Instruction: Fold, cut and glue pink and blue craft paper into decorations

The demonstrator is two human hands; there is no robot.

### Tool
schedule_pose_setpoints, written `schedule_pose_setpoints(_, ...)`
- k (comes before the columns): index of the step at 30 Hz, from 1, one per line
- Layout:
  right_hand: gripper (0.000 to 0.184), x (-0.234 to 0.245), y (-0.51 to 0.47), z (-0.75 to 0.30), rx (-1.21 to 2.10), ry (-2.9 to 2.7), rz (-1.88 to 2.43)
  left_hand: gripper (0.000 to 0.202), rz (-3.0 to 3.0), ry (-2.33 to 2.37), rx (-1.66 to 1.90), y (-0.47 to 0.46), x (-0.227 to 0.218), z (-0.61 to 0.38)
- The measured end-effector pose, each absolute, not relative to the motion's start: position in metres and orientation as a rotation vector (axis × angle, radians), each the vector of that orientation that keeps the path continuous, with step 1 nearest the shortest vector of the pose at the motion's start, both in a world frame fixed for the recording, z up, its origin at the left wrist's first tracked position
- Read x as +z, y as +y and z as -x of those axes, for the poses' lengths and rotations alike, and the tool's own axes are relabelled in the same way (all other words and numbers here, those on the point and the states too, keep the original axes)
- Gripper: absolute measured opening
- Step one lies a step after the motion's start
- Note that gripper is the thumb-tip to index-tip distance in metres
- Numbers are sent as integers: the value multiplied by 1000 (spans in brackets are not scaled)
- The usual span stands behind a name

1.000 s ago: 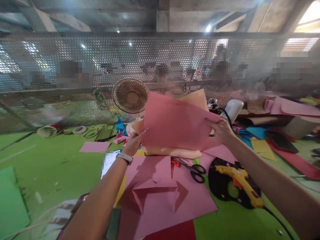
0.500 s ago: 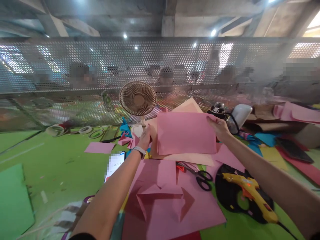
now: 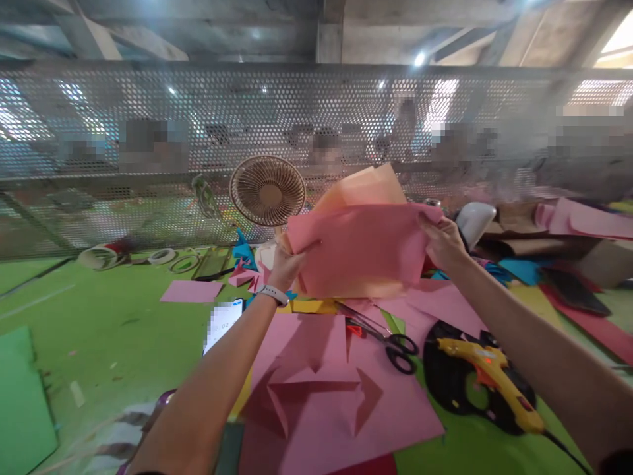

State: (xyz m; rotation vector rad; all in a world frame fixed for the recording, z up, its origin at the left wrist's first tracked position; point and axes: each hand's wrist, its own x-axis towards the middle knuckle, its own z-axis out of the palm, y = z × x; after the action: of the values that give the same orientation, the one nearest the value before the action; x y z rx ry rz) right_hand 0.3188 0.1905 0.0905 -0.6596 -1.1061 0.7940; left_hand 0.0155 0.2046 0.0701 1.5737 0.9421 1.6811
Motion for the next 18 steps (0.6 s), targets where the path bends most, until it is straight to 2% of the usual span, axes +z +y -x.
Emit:
schedule_pose_setpoints(5,22,87,173,-325,737,-1092,671,38,-1481,762,1674,185,80,-17)
schedule_pose_setpoints(10,36,80,167,-333,873,-1264,807,41,-1336,743,1734,178,90,-9)
schedule_pose_setpoints(13,35,67,166,-334,1014,-1401,961,42,-1316,815,1665,176,81,2)
schedule_pose_setpoints(18,35,52,167,-328,1043,-1453,1053,45,-1365,904,1457,170,54,14)
